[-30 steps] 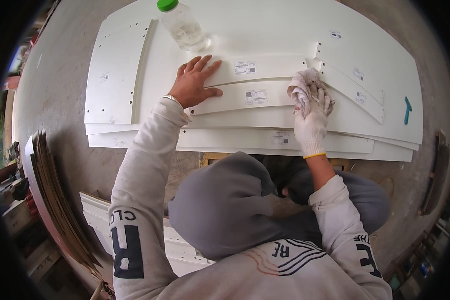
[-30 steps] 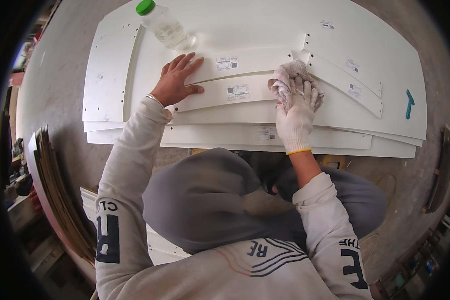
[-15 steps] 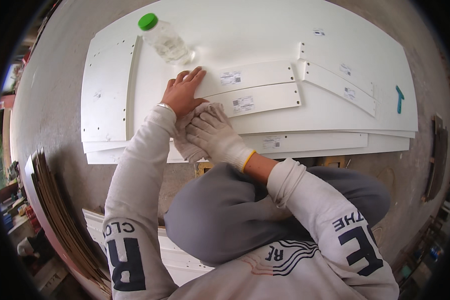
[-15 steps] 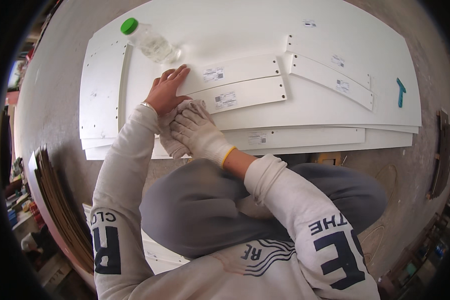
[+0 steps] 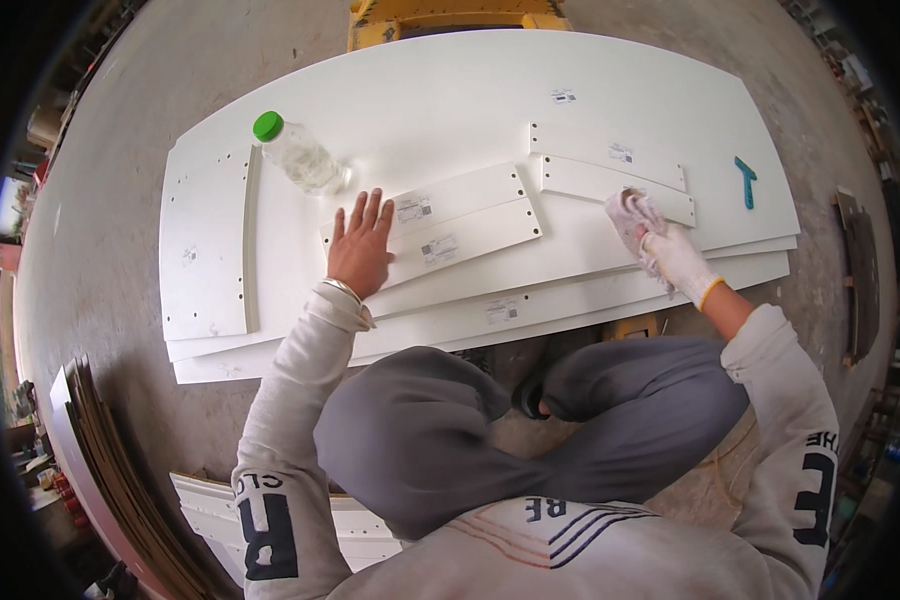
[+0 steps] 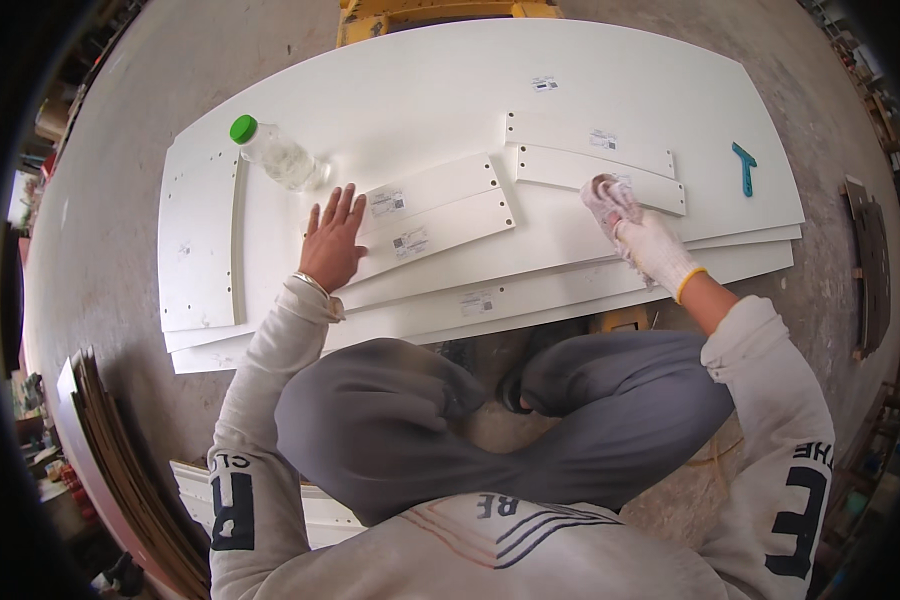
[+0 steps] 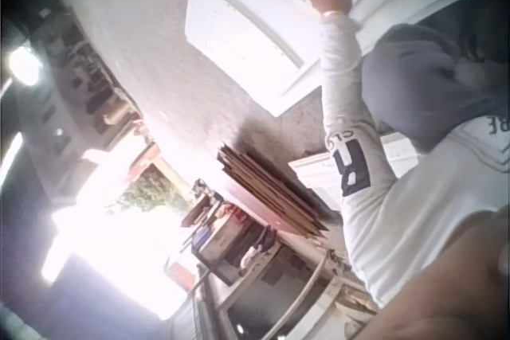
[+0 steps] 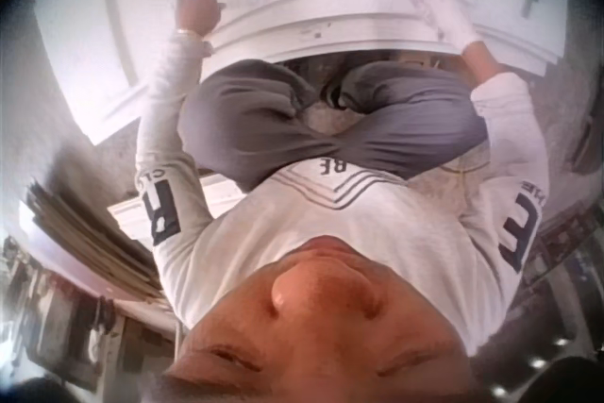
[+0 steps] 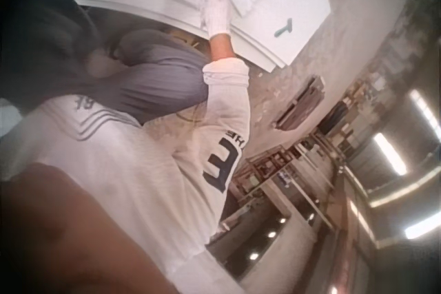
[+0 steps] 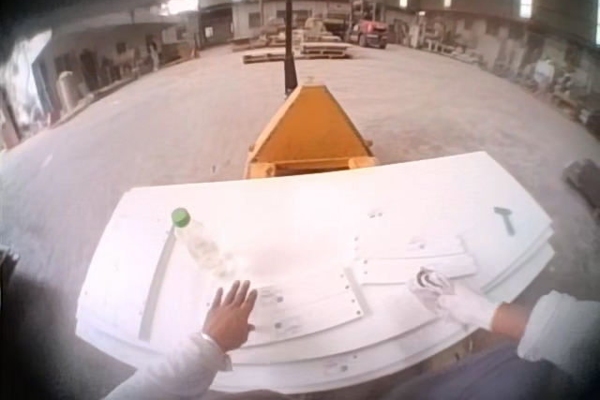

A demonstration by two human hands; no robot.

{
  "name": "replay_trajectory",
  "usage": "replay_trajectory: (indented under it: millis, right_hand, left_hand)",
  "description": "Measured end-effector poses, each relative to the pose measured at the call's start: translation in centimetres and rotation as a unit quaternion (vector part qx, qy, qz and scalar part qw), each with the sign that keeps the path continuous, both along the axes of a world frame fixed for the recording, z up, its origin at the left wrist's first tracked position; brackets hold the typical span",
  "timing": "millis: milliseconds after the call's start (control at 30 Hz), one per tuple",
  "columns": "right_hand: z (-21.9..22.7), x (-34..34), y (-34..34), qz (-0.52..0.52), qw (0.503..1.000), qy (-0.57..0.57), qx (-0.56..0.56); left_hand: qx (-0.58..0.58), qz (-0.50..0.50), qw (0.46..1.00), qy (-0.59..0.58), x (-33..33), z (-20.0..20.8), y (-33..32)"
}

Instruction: The person scrapes labels off white panels using a scraper and then wipes them with a cloth. They handle each panel individually, scraping and wiping the surfaces before stacking them.

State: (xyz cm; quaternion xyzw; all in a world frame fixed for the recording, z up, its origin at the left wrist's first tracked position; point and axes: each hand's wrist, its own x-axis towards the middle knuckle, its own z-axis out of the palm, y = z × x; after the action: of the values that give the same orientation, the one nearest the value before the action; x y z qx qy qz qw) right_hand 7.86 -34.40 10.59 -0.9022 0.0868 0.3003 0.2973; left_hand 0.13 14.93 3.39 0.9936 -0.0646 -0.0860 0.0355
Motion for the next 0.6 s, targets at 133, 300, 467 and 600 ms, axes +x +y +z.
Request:
replay_trajectory:
  millis: [133, 300, 467, 600]
  right_hand:
    - [2.1, -2.2, 0.7, -0.309, 0.845, -0.051, 0.433]
    - [5.7, -2.5, -0.1, -0.272, 0.806, -0.106, 0.515]
    - [5.8, -1.3, -1.2, -0.271, 0.796, -0.118, 0.529]
    - [7.5, -1.6, 0.0, -0.244, 0.799, -0.144, 0.531]
  left_hand:
    - [-0.117, -0.036, 0.991, -0.057, -3.1, -1.9, -4.0]
    - [-0.097, -0.025, 0.991, -0.092, -5.7, -4.2, -5.9]
    - [-0.111, -0.029, 0.987, -0.116, -6.1, -4.5, -6.3]
    - [-0.101, -0.036, 0.985, -0.131, -6.2, -4.5, -5.9]
